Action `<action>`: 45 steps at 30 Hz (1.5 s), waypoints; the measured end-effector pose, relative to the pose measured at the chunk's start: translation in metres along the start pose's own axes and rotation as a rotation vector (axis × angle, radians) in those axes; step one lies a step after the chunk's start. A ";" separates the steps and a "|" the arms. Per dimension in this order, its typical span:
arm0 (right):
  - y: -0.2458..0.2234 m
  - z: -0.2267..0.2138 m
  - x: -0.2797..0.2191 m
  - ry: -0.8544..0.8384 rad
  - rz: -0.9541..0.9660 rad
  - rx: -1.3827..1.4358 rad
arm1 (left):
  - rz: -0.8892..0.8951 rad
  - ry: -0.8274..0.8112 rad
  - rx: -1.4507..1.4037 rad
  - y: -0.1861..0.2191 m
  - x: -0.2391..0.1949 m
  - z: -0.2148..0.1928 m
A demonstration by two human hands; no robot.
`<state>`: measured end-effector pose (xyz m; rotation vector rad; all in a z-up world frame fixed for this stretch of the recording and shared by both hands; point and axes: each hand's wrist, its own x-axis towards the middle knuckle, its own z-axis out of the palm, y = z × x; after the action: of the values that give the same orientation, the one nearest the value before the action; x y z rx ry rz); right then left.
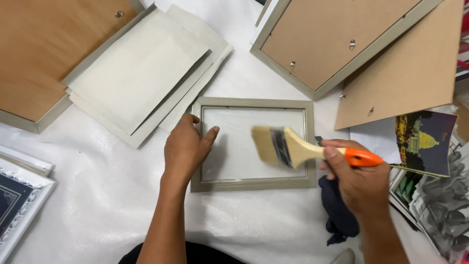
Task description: Cleaning a picture frame glass and assembling the frame with a backing board
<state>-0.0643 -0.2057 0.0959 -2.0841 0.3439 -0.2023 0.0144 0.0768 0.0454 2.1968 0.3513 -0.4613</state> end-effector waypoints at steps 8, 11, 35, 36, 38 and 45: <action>0.011 0.084 -0.037 -0.201 0.284 0.402 | 0.040 -0.015 0.142 -0.021 0.018 0.022; 0.018 0.078 -0.033 -0.286 0.289 0.300 | 0.026 -0.001 0.141 -0.018 0.014 0.016; 0.008 0.005 0.005 0.017 0.041 -0.332 | -0.002 0.060 0.148 -0.024 0.017 0.005; 0.003 0.010 0.005 -0.034 0.104 -0.313 | 0.003 0.057 0.137 -0.023 0.017 0.005; 0.020 -0.010 0.013 0.028 0.108 -0.409 | -0.002 0.061 0.142 -0.026 0.019 0.005; 0.019 -0.004 0.008 0.011 0.119 -0.334 | 0.018 0.067 0.111 -0.024 0.017 0.008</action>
<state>-0.0608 -0.2208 0.0821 -2.3816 0.5366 -0.0889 0.0182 0.0867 0.0168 2.3257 0.3484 -0.4068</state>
